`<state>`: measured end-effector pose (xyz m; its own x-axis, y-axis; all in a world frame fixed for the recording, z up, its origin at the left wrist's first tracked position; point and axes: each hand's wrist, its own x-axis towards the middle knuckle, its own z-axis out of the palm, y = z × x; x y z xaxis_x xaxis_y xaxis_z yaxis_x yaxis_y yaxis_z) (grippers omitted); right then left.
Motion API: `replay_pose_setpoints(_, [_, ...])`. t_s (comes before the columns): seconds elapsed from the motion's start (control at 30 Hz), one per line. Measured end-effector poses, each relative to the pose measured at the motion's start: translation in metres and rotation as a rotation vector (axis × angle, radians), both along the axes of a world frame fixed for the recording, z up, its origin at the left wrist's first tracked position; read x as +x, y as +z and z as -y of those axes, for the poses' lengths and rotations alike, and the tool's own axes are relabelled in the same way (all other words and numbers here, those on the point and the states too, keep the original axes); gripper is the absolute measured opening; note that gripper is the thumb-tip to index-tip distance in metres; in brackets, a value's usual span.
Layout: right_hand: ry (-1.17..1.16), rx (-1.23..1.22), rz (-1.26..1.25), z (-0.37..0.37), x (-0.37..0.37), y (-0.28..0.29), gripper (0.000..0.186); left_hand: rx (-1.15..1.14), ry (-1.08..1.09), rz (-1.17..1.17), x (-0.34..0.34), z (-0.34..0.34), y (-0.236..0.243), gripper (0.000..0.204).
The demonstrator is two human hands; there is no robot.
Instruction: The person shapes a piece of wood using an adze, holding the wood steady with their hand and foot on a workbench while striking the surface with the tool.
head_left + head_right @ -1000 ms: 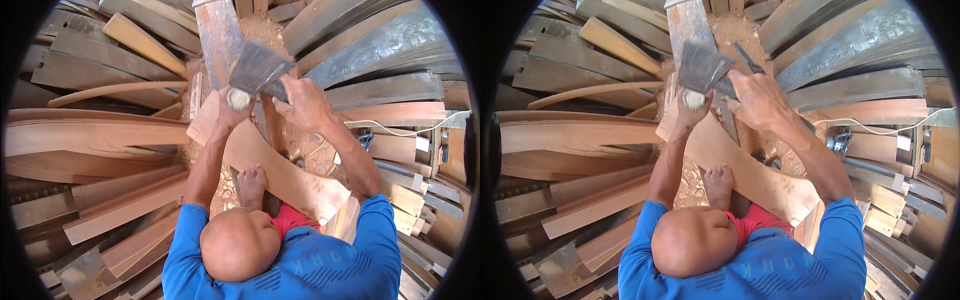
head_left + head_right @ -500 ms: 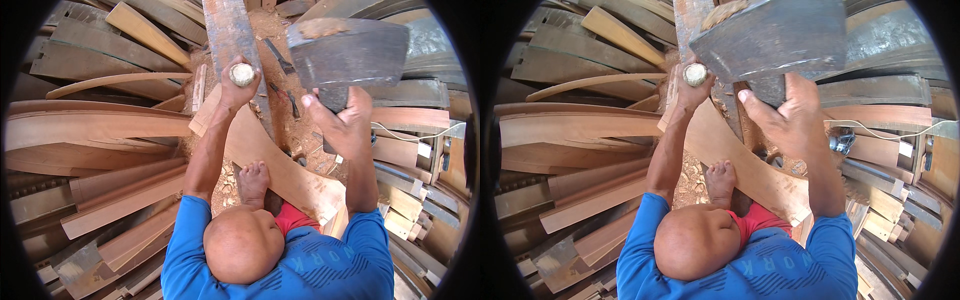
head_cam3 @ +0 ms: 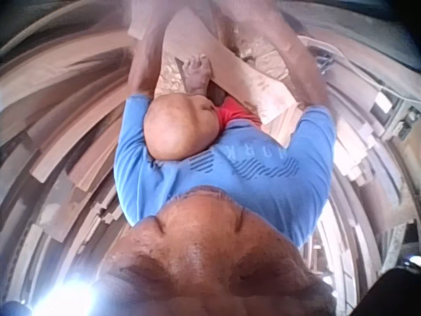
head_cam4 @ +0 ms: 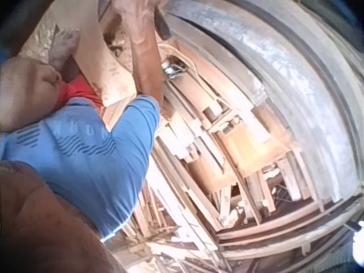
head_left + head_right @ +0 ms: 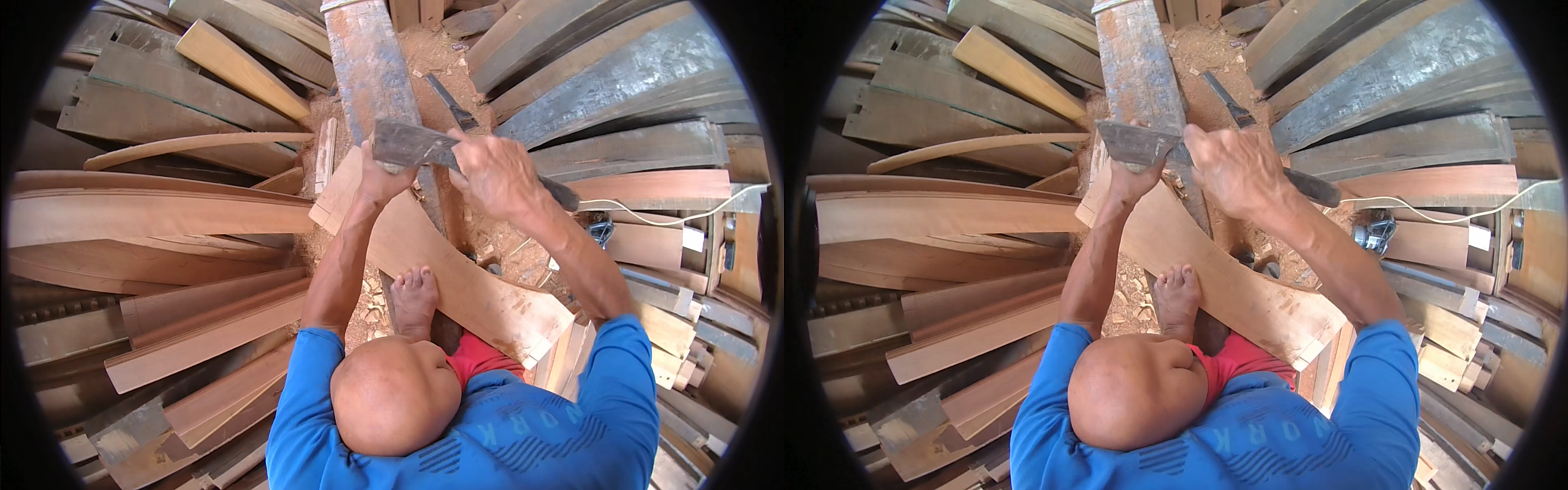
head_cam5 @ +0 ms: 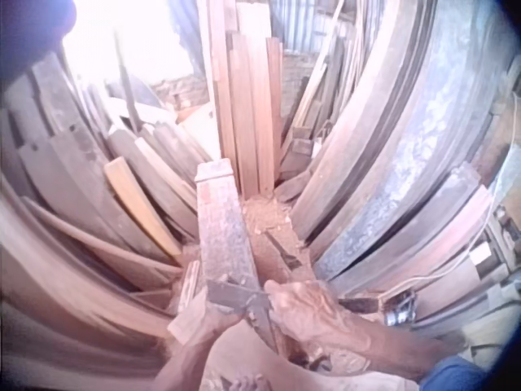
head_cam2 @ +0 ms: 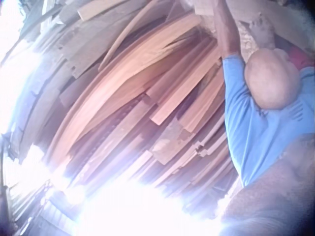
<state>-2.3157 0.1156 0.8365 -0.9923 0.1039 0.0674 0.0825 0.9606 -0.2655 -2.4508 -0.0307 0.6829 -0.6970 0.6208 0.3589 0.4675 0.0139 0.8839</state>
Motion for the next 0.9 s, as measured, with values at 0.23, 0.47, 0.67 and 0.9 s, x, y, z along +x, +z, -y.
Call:
replay_pose_setpoints(0.23, [-0.132, -0.525, -0.602, 0.025, -0.022, 0.067, 0.021, 0.239, 0.063, 0.089, 0.002, 0.000, 0.007, 0.020])
replay_pose_setpoints(0.47, [-0.067, -0.003, 0.172, -0.002, -0.020, -0.004, 0.030, 0.211, 0.026, -0.087, 0.007, 0.002, 0.013, 0.019])
replay_pose_setpoints(0.67, [-0.062, -0.274, -0.264, 0.008, -0.008, 0.012, 0.030, 0.159, 0.022, -0.041, 0.011, 0.004, -0.006, 0.023])
replay_pose_setpoints(0.9, [-0.192, -0.381, 0.132, -0.003, 0.004, -0.003, 0.036, 0.370, 0.174, 0.064, 0.017, -0.008, -0.021, 0.023])
